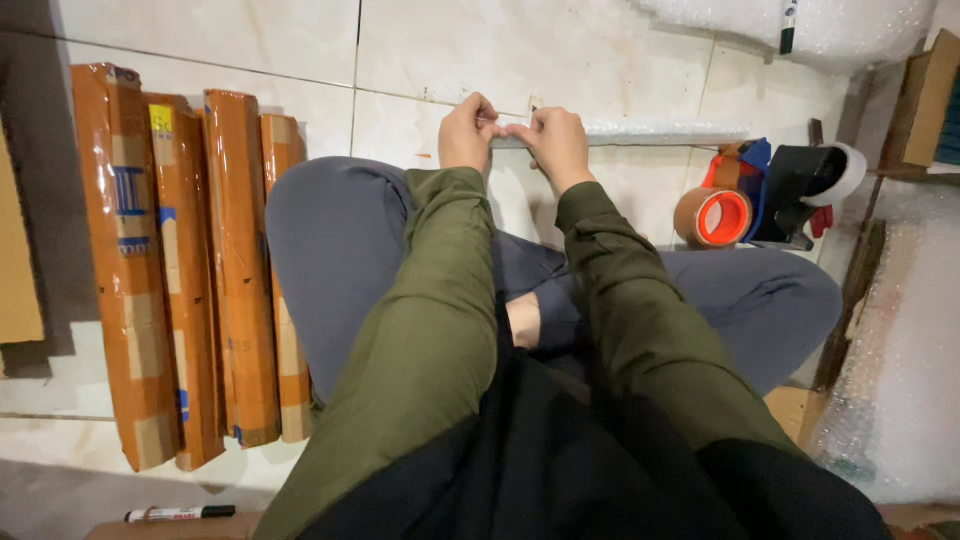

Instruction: The person sits on the floor and wraps a sheet of bubble wrap around a flat cardboard piece. They roll the bubble wrap tightly over the cardboard to form a cylindrical shape. The person then uses a handheld tape dispenser to secure the bubble wrap with multiple strips of clear packing tape.

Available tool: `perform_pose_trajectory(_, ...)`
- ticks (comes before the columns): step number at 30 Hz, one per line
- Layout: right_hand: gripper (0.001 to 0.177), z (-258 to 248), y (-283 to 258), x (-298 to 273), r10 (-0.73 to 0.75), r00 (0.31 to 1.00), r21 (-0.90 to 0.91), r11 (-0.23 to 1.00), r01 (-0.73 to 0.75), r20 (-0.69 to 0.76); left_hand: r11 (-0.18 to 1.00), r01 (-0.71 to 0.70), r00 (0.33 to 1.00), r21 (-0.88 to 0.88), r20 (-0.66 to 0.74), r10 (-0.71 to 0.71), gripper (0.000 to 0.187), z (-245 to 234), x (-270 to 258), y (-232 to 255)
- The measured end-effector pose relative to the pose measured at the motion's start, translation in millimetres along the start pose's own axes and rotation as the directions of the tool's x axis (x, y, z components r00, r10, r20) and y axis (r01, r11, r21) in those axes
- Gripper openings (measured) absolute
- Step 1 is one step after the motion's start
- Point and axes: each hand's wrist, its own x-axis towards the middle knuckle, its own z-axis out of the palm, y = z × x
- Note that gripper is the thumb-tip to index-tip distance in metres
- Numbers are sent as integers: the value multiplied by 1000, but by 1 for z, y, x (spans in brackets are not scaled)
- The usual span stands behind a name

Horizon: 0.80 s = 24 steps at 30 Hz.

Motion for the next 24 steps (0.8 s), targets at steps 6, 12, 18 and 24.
perform_pose_trajectory(6,56,29,52,12,-262,960,-118,961,251,-94,977,-127,992,170,35,123,16,10,10,-26)
perform_pose_trajectory(12,28,32,58,6,-349,936,-378,874,306,-51,761,-347,938,549,193,288,14,23,4,-28)
perform_pose_trajectory(18,23,4,41,-3,-156,980,-286,940,185,120,602,-478,876,639,293,384,43,22,10,-36)
perform_pose_trajectory(24,32,-60,113,-4,50,967,-488,869,80,248,557,-390,900,733,176,399,49,29,23,-56)
